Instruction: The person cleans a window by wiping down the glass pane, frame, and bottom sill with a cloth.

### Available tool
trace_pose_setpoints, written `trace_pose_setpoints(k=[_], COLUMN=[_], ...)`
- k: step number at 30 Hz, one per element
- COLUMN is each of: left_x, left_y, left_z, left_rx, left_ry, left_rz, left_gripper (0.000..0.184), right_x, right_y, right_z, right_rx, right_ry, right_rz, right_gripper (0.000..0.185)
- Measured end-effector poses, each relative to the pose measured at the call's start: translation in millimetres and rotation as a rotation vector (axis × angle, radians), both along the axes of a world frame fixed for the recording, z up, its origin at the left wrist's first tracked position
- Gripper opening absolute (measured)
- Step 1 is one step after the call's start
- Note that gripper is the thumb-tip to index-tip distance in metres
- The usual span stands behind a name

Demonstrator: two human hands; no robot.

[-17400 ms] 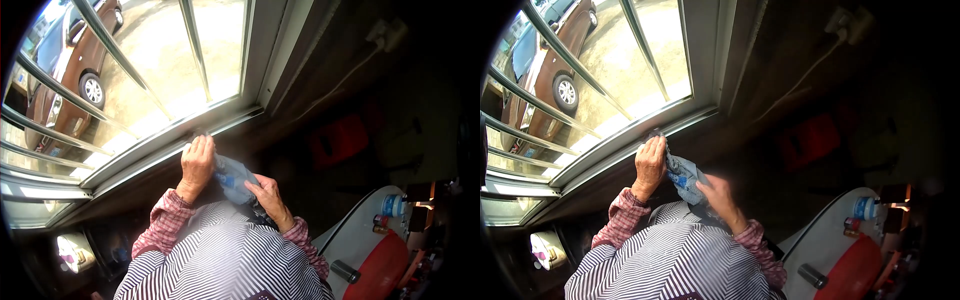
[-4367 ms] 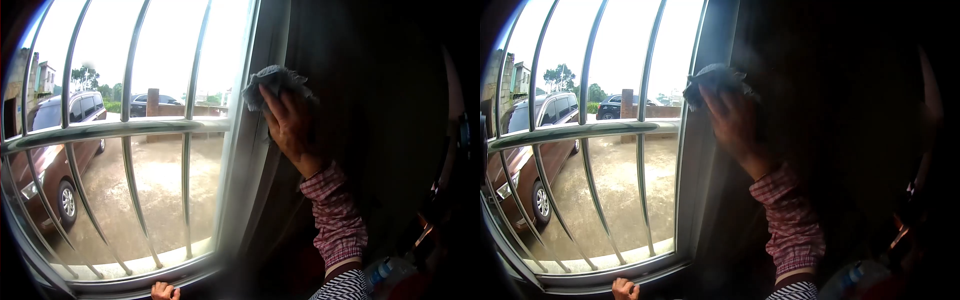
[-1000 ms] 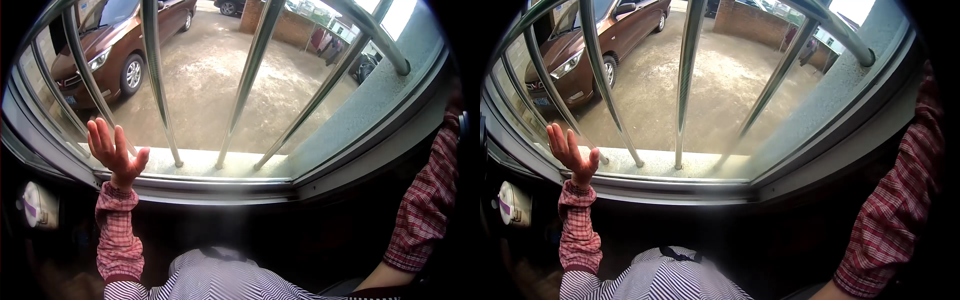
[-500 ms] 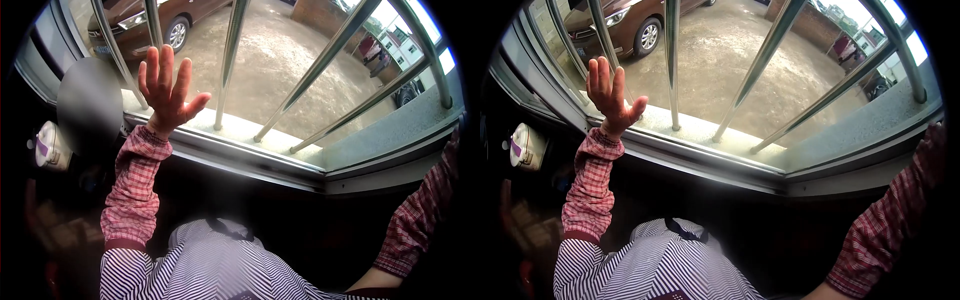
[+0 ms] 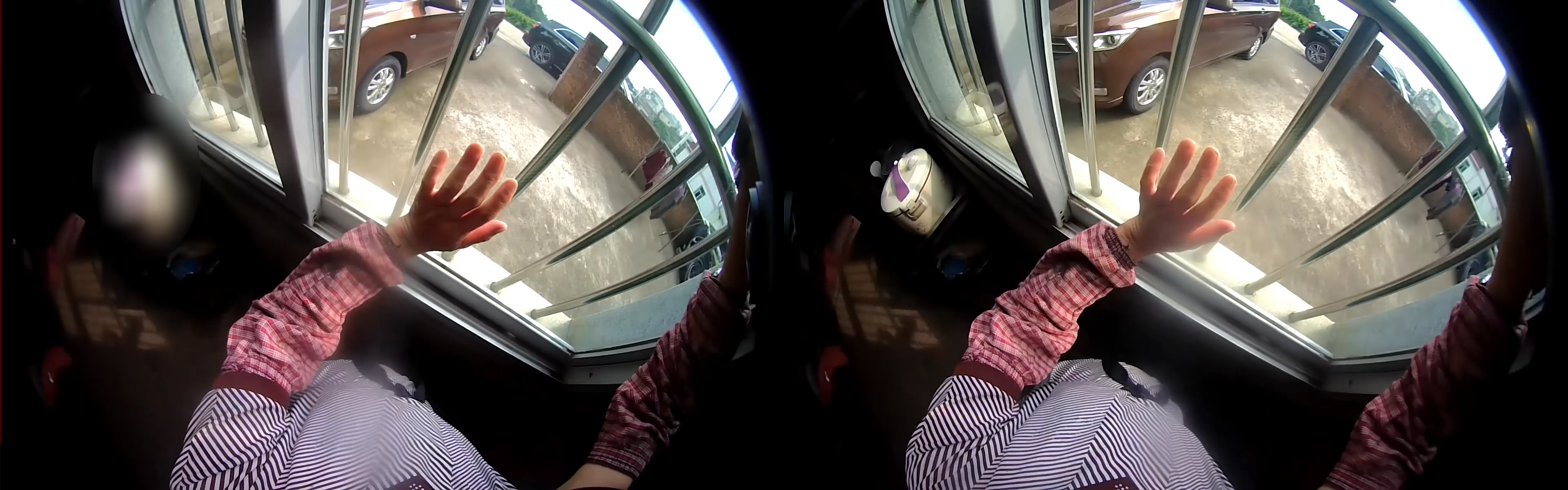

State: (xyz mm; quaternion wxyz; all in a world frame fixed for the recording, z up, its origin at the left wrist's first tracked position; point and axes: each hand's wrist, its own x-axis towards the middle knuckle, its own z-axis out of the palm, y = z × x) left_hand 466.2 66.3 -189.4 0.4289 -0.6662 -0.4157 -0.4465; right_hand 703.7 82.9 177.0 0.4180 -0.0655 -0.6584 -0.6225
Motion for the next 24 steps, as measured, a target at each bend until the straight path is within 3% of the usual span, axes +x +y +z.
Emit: trace_pose_setpoints(k=[1, 4, 6, 8, 11, 15, 19, 23, 24], left_x=[2.6, 14.3, 17.5, 7.3, -23.2, -77.5, -128.6, -150.4, -150.9], left_y=[-2.5, -21.0, -36.5, -57.3, -102.4, -162.8, -233.8, -295.9, -303.8], left_z=[0.0, 7.6, -13.6, -54.3, -84.8, -136.6, -183.0, -212.2, -213.5], left_rx=[-0.037, -0.156, -0.204, -0.272, -0.436, -0.626, -0.819, -0.936, -0.960], left_ry=[-0.011, -0.051, -0.070, 0.006, -0.032, -0.174, -0.340, -0.430, -0.445], left_rz=[-0.015, -0.151, -0.222, -0.211, -0.221, -0.032, 0.259, 0.437, 0.452], left_gripper=[0.070, 0.053, 0.034, 0.032, 0.029, 0.031, 0.029, 0.024, 0.023], right_x=[-19.6, -76.4, -119.2, -158.7, -203.7, -223.1, -232.7, -236.3, -240.7], right_y=[0.9, 2.1, 3.0, 6.0, 11.8, 22.9, -7.3, -21.3, -16.8], right_z=[-4.2, -21.9, -37.4, -63.5, -118.6, -232.2, -286.9, -333.5, -368.6], right_rx=[-0.065, -0.416, -0.752, -1.025, -1.289, -1.465, -1.568, -2.012, -2.019], right_ry=[0.001, -0.044, -0.133, -0.202, -0.246, -0.192, -0.145, -0.157, -0.085], right_rz=[0.065, 0.414, 0.745, 1.016, 1.204, 1.080, 0.791, 0.886, 0.941], right_gripper=[0.028, 0.031, 0.034, 0.037, 0.042, 0.045, 0.031, 0.031, 0.031])
